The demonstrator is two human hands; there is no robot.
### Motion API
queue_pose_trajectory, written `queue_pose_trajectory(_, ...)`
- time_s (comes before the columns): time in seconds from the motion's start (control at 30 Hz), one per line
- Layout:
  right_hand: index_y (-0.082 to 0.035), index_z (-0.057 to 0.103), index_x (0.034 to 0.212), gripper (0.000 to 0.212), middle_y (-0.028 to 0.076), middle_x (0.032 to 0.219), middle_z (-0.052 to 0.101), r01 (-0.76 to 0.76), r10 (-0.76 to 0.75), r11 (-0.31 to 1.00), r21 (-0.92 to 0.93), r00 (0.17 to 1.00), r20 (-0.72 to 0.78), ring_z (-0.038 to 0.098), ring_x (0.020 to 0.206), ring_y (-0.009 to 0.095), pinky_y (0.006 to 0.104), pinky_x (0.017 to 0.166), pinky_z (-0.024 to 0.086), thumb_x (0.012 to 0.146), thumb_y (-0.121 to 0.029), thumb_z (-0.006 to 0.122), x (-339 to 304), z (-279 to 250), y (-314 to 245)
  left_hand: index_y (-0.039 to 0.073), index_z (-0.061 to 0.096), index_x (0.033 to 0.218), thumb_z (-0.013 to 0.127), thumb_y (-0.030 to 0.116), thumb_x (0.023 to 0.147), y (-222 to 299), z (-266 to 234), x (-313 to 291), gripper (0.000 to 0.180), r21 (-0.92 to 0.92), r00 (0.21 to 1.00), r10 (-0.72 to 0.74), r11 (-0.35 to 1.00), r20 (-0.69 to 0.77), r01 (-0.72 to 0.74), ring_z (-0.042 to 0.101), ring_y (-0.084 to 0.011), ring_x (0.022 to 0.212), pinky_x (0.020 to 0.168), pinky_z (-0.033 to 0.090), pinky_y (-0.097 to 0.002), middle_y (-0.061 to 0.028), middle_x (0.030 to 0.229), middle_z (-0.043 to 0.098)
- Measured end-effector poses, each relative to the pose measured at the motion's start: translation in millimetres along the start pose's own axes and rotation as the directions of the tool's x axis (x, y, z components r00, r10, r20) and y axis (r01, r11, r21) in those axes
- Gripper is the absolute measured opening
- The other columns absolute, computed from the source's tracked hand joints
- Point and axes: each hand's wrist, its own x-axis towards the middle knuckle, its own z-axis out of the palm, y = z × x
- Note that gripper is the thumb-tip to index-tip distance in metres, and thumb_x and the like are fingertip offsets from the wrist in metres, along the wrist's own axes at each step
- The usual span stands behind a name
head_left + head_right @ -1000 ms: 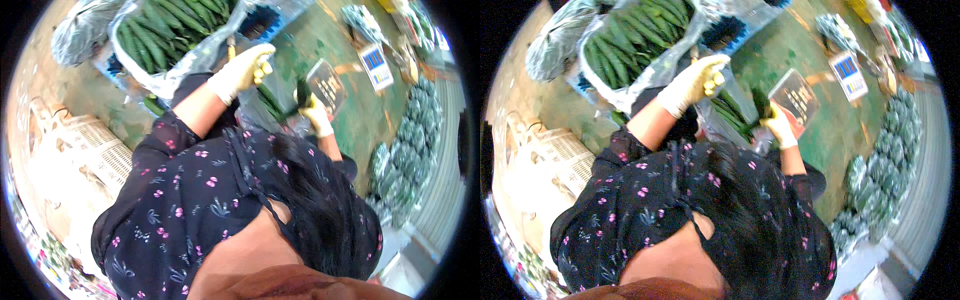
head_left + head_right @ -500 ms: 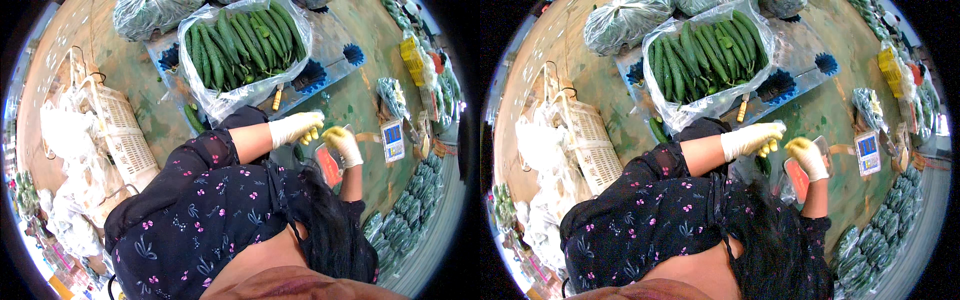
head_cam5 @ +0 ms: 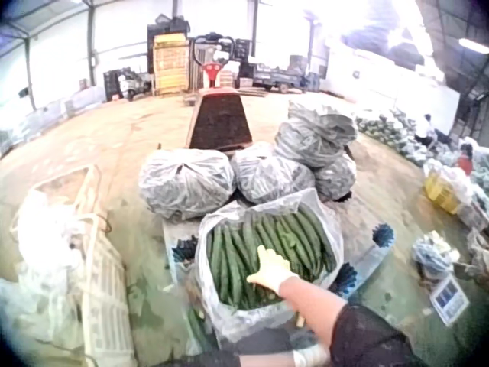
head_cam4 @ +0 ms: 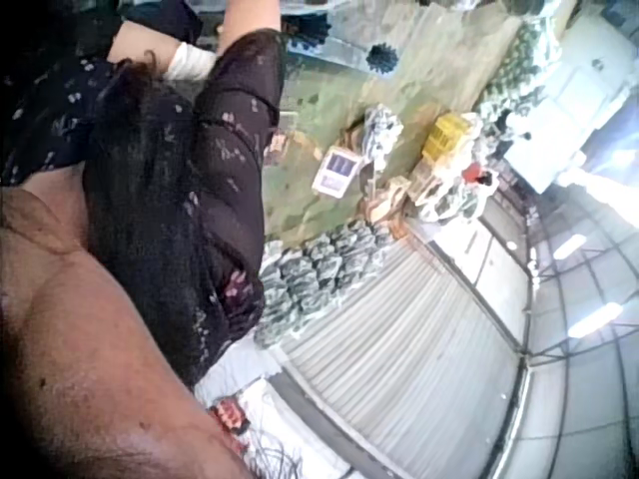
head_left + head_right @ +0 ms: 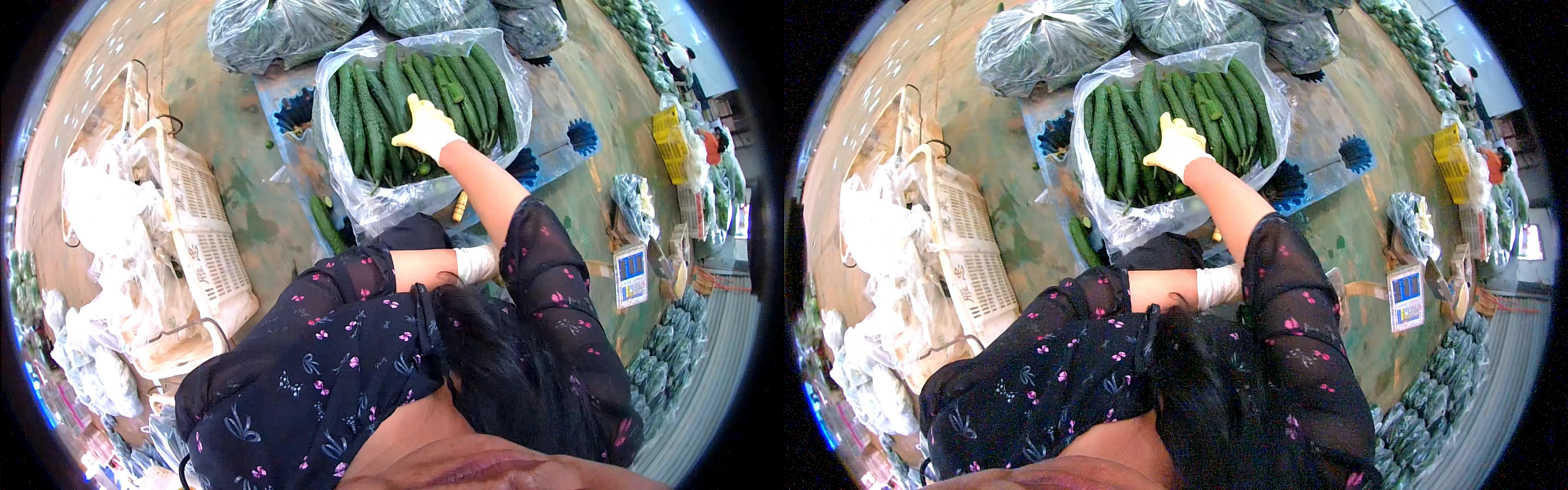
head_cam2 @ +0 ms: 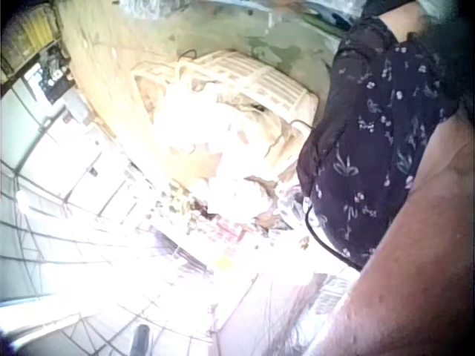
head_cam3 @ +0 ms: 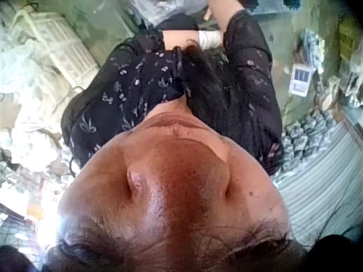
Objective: The person picks up cucumbers from a large plastic-lined bin, trims the ends using a small knife, and places them into a smaller clear plastic bag. After several cucumbers are inside, the person ties the bag shut and sets it aside before starting a new bag.
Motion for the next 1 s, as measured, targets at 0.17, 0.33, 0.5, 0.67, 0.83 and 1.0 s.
queue_pose_trajectory(0.17,-0.002,0.051,0.118,0.054,0.022,0.099,0.062,-0.034,0.056,0.956,0.293,0.996,-0.068,0.06,0.095,0.034,0.0396,0.087,0.045,0.07,-0.024,0.059,35.5,21.5,37.0,0.008,0.06,0.087,0.061,0.032,0.081,-9.8,-5.6,11.1,0.025,0.016,0.999,0.018,1.0,0.05,-0.019,0.054,-0.0177,0.044,0.037,0.043,-0.0277,-0.0064,0.061,0.058)
queue_pose_trajectory(0.33,0.0,0.056,0.113,0.043,0.009,0.1,0.062,-0.2,0.205,0.501,0.842,0.973,0.109,0.057,0.087,0.02,0.0307,0.077,0.045,0.078,-0.025,0.06,33.5,14.7,104.2,0.008,0.06,0.084,0.061,0.033,0.08,-32.9,-12.8,35.0,0.025,0.046,0.995,0.049,0.998,0.083,-0.053,0.055,-0.0183,0.045,0.037,0.044,-0.0277,-0.0065,0.061,0.058)
queue_pose_trajectory(0.5,0.0,0.051,0.12,0.044,0.0,0.076,0.059,-0.163,0.109,0.088,0.983,0.982,0.153,0.055,0.067,0.01,0.0262,0.065,0.046,0.086,-0.026,0.059,-5.2,-4.3,148.7,0.009,0.056,0.093,0.055,0.025,0.083,0.6,-4.8,-11.1,0.019,0.006,0.997,0.055,0.998,0.06,-0.056,0.053,-0.0147,0.043,0.038,0.043,-0.0262,-0.0039,0.062,0.057)
queue_pose_trajectory(0.67,0.011,0.047,0.118,0.052,-0.008,0.051,0.026,-0.241,-0.095,-0.378,0.894,0.97,0.222,0.034,0.054,0.008,0.0272,0.064,0.039,0.094,-0.035,0.042,-68.2,-20.3,155.2,0.012,0.051,0.1,0.048,0.017,0.085,-3.0,-5.1,-11.8,0.017,-0.014,0.996,0.061,0.998,0.069,-0.061,0.05,-0.0115,0.043,0.038,0.04,-0.0246,-0.0031,0.064,0.056)
queue_pose_trajectory(0.83,0.009,0.05,0.113,0.056,-0.01,0.046,0.025,-0.257,-0.243,-0.594,0.762,0.961,0.135,0.032,0.048,0.007,0.0283,0.062,0.039,0.094,-0.042,0.04,-111.7,-12.0,167.3,0.012,0.047,0.097,0.05,0.018,0.085,-4.7,-1.0,-9.3,0.015,-0.058,0.994,0.059,0.997,0.096,-0.053,0.048,-0.012,0.041,0.037,0.04,-0.0263,-0.0043,0.066,0.056)
queue_pose_trajectory(1.0,0.007,0.055,0.106,0.054,-0.01,0.044,0.026,-0.267,-0.303,-0.627,0.732,0.949,0.087,0.033,0.048,0.008,0.029,0.063,0.04,0.094,-0.043,0.038,-120.1,-11.0,171.7,0.012,0.047,0.097,0.05,0.019,0.085,-4.3,3.9,-8.7,0.015,-0.005,0.995,0.036,0.999,0.094,-0.035,0.047,-0.0121,0.04,0.038,0.041,-0.0269,-0.0045,0.066,0.056)
